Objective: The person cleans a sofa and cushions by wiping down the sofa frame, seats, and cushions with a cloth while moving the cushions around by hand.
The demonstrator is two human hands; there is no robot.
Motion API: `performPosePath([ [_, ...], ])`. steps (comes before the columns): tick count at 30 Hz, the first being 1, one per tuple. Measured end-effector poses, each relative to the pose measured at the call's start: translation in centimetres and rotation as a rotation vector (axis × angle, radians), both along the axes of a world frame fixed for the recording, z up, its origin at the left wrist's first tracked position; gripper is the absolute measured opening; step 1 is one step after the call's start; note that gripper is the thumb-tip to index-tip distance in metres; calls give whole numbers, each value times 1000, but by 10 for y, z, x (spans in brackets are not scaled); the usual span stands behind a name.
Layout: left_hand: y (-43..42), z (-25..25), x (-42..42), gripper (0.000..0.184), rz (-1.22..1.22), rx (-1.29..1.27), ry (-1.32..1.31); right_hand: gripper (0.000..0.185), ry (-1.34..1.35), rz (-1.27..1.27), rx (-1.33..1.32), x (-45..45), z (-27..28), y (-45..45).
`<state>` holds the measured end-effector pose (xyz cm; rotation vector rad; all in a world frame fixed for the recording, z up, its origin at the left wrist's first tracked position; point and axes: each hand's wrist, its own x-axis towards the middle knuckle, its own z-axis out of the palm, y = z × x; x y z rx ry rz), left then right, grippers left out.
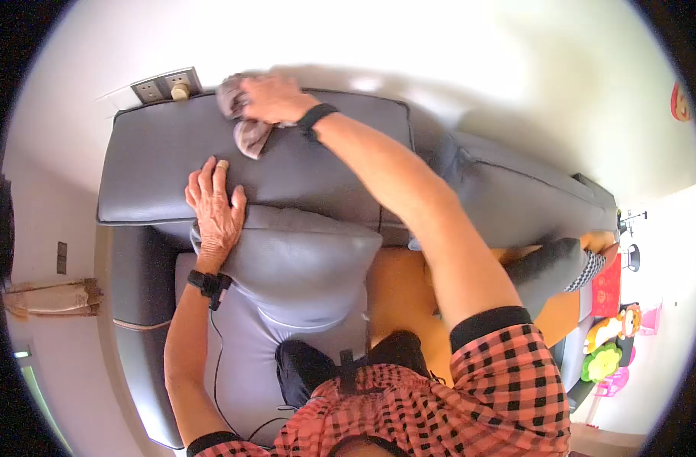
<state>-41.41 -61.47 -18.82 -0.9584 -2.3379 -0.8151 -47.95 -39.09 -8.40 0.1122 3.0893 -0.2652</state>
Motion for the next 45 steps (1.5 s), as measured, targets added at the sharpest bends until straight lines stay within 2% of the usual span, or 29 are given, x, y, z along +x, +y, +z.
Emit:
performPosePath([
  [1,0,2,2,52,1,-2,2,43,103,-4,57,15,-9,26],
  [5,0,1,2,50,25,-33,-19,46,66,-205,140,82,-13,97],
  [8,0,0,1,50,41,-45,-23,47,98,-338,183,129,-8,122],
  [13,2,-5,0,50,51,-30,-10,42,107,-486,242,157,-17,136],
  [20,3,-6,1,52,46,-12,-6,34,276,-370,378,202,-28,79],
  [24,3,-7,0,55,16,-9,-21,29,481,-327,194,226,-49,79],
  [32,1,-4,-2,56,-76,23,-56,25,570,-363,103,223,-69,91],
  [39,0,-5,-3,54,-194,122,-52,29,553,-382,203,231,-85,113],
  [42,1,-6,-2,51,-225,141,-73,48,553,-291,681,257,-128,178],
  [43,0,-7,-2,48,-236,151,-82,49,152,-123,856,262,-101,141],
  [45,-4,-5,1,48,-230,120,-110,44,361,-273,496,245,-97,129],
])
